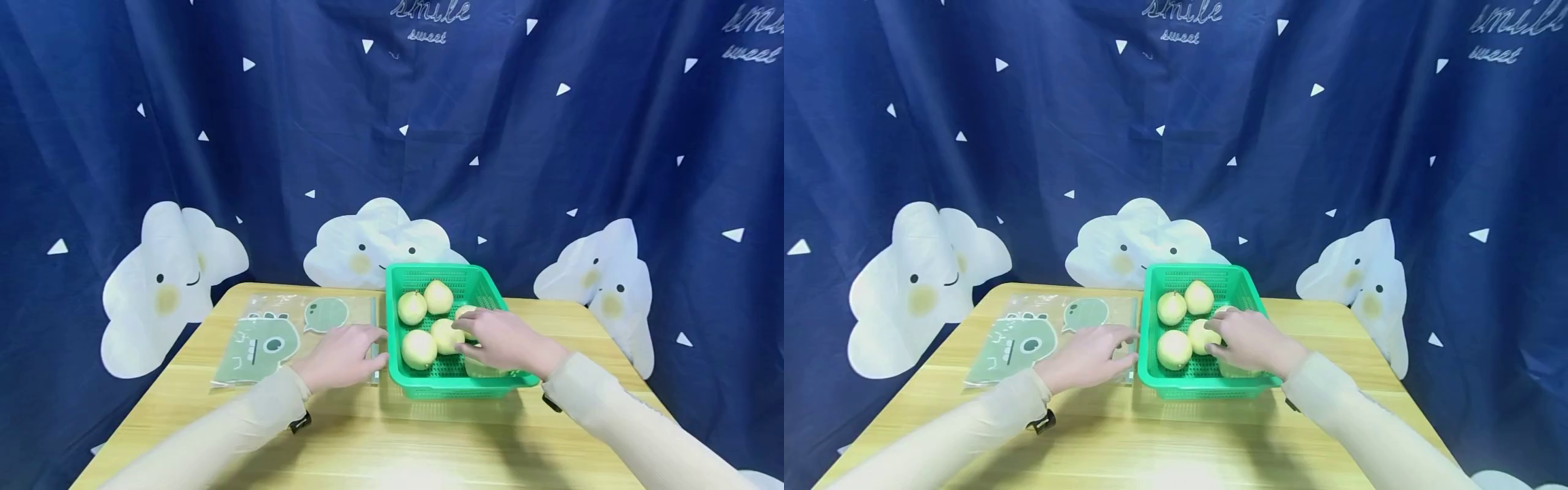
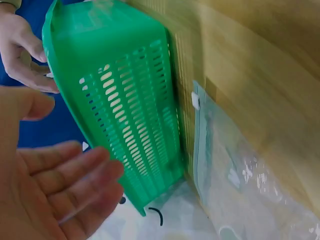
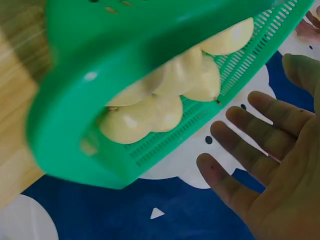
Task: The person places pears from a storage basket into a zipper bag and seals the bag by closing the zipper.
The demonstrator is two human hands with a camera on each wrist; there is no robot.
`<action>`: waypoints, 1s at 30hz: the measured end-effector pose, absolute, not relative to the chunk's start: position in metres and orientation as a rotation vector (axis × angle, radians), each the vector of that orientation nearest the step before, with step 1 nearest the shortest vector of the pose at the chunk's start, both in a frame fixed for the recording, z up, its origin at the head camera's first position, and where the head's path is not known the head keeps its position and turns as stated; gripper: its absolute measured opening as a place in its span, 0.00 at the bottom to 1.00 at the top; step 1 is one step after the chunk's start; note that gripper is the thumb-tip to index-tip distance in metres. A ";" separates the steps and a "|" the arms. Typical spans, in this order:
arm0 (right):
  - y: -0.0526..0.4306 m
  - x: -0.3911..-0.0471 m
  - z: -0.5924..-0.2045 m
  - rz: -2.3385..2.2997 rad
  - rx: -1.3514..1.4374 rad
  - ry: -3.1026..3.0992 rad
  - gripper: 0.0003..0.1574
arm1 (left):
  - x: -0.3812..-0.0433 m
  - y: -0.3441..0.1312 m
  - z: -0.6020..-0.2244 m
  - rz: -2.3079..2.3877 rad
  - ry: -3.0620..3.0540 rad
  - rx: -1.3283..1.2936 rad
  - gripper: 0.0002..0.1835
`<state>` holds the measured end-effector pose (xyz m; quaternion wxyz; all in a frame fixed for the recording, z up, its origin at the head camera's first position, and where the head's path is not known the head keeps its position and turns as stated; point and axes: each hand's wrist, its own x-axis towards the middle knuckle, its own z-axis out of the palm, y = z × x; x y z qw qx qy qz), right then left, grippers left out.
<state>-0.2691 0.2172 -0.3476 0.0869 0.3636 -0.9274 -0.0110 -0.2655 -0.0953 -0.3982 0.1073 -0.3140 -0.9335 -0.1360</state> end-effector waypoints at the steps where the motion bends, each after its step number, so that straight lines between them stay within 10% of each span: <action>1: 0.219 -0.268 -0.348 -0.042 1.067 -2.760 0.24 | -0.265 -0.094 -0.399 -0.410 -2.744 -0.902 0.24; 30: 0.275 -0.258 -0.392 -0.048 0.460 -2.853 0.38 | -0.260 -0.084 -0.415 -0.447 -2.778 -0.750 0.33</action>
